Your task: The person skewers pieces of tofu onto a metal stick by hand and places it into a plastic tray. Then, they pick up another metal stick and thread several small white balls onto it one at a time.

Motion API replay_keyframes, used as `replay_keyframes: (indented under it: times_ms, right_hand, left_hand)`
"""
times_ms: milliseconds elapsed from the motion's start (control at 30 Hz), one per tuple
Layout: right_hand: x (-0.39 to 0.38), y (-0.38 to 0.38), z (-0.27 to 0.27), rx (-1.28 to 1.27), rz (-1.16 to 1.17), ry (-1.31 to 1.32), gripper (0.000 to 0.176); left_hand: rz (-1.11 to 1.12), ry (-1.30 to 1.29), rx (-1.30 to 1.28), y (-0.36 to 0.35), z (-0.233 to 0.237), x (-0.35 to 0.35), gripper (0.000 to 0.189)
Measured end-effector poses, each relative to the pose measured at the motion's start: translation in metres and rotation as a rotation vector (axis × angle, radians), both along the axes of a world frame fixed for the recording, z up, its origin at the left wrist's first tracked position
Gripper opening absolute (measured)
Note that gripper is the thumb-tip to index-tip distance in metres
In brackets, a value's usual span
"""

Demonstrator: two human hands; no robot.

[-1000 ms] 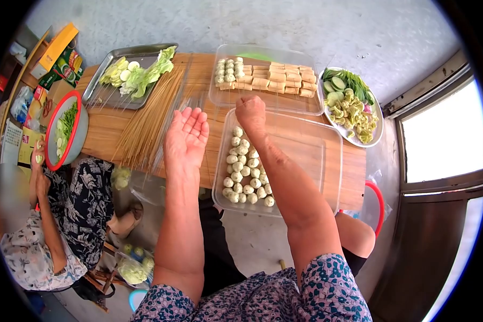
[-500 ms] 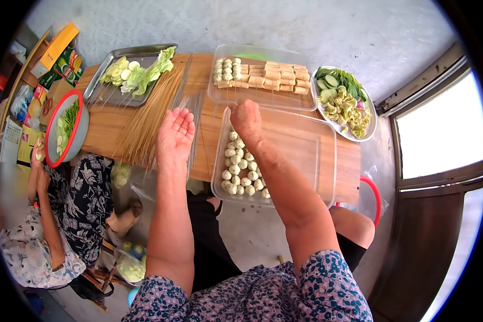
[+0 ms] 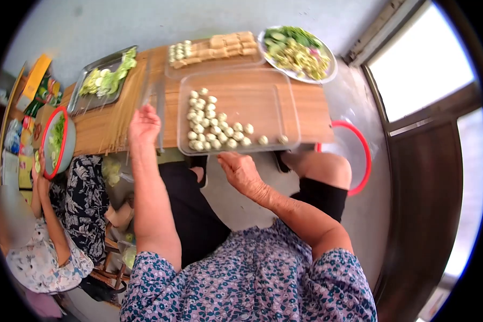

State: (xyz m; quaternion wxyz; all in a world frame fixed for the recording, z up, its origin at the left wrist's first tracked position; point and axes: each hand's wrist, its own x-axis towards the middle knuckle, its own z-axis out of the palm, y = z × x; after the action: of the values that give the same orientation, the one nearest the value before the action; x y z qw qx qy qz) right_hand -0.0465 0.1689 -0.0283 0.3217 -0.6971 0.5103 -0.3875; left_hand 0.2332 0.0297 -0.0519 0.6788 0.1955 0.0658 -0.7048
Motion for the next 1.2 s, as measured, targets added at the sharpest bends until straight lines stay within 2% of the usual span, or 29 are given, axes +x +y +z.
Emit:
replay_keyframes:
  times_ms: [67, 200, 267, 400, 567, 667, 833, 900, 1200]
  right_hand:
    - [-0.021, 0.035, -0.02, 0.035, -0.027, 0.004, 0.012]
    - [-0.047, 0.085, -0.05, 0.119, -0.098, 0.07, 0.013]
    - [-0.051, 0.093, -0.056, 0.183, -0.011, 0.17, 0.014]
    - [-0.046, 0.097, -0.053, 0.2, 0.023, 0.239, 0.015]
    - [-0.045, 0.104, -0.067, 0.172, 0.103, 0.29, 0.014]
    - [-0.049, 0.108, -0.074, 0.183, 0.137, 0.318, 0.014]
    - [-0.052, 0.114, -0.089, 0.277, 0.162, 0.384, 0.014]
    - [-0.053, 0.116, -0.089, 0.344, 0.165, 0.401, 0.014]
    - [-0.067, 0.111, -0.114, 0.349, 0.183, 0.355, 0.013]
  left_hand:
    - [-0.108, 0.072, -0.118, 0.009, -0.004, 0.007, 0.032]
    - [-0.139, 0.093, -0.087, 0.024, -0.003, 0.008, 0.035]
    - [-0.142, 0.088, -0.078, 0.025, -0.006, 0.008, 0.037]
    - [-0.059, 0.067, 0.001, 0.016, -0.012, 0.007, 0.043]
    - [-0.118, 0.088, -0.162, 0.009, -0.022, 0.005, 0.045]
    - [-0.145, 0.071, -0.12, 0.013, -0.014, -0.001, 0.042]
    - [-0.04, -0.031, 0.001, 0.017, -0.003, -0.012, 0.032]
    - [-0.038, -0.041, 0.001, 0.019, 0.0, -0.015, 0.032]
    - [-0.042, -0.111, 0.011, 0.013, -0.004, -0.017, 0.031]
